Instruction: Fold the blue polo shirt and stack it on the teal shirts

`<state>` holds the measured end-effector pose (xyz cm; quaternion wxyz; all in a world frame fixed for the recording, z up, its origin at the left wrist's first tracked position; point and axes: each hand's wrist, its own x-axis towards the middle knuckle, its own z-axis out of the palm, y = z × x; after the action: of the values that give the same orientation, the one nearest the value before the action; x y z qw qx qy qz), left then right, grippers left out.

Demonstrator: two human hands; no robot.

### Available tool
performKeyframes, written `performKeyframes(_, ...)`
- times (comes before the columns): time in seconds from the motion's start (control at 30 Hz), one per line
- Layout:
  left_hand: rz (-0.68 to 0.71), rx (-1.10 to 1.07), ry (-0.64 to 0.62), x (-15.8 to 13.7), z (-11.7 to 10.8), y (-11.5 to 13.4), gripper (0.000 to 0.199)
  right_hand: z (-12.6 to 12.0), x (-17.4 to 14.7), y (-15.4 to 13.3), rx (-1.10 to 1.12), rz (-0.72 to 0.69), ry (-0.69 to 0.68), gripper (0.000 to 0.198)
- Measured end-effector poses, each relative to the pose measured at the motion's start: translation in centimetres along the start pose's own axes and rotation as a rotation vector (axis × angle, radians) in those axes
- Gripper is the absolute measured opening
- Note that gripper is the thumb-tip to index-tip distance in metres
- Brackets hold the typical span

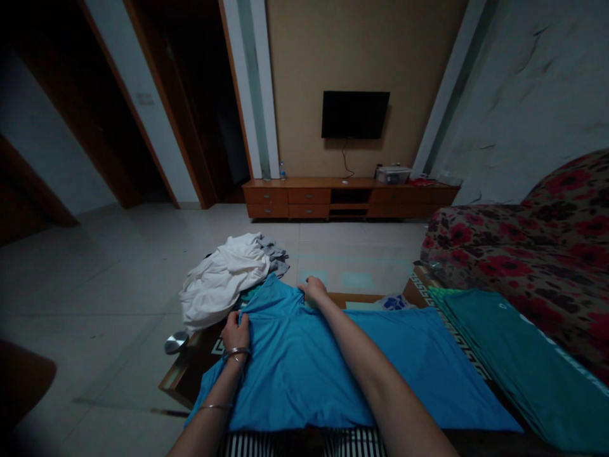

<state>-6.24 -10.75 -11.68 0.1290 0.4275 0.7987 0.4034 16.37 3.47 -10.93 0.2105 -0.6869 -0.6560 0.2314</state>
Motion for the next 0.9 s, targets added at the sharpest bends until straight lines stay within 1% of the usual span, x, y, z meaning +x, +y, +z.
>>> performKeyframes(0.07,-0.005,-0.005,-0.001,0.0,0.0,0.0,0.021,0.5,0.3,-0.4,0.025,-0.022,-0.033,0.041)
performKeyframes(0.13,-0.004,-0.004,-0.007,-0.1,0.0,0.0,0.021,0.9,0.5,-0.6,0.045,-0.038,-0.055,0.039)
performKeyframes(0.23,-0.007,0.036,-0.016,0.0,0.0,-0.1,0.022,1.1,1.0,-1.1,0.067,-0.055,-0.057,0.017)
performKeyframes(0.3,0.001,0.075,-0.034,0.3,0.1,-0.3,0.024,1.0,1.4,-1.7,0.095,-0.104,-0.056,0.007)
performKeyframes(0.4,0.035,0.14,-0.121,1.6,-0.1,-0.8,0.024,1.2,2.2,-3.4,0.166,-0.24,-0.109,0.012)
performKeyframes(0.5,0.063,0.176,-0.203,3.0,-0.5,-1.1,0.018,2.0,3.0,-5.3,0.224,-0.344,-0.19,0.01)
performKeyframes(0.57,0.08,0.185,-0.235,3.5,-0.9,-1.4,0.015,2.8,3.5,-6.2,0.235,-0.367,-0.231,0.009)
performKeyframes(0.6,0.088,0.2,-0.251,3.5,-1.1,-1.5,0.015,3.2,3.8,-6.6,0.234,-0.37,-0.247,0.011)
performKeyframes(0.73,0.108,0.333,-0.3,3.0,-1.9,-1.5,0.023,4.4,4.5,-7.2,0.232,-0.357,-0.29,0.022)
performKeyframes(0.8,0.112,0.397,-0.313,2.7,-2.2,-1.3,0.025,4.5,4.7,-7.1,0.242,-0.358,-0.306,0.021)
performKeyframes(0.9,0.131,0.433,-0.309,2.7,-2.2,-1.3,0.026,3.9,4.7,-7.0,0.281,-0.39,-0.313,0.017)
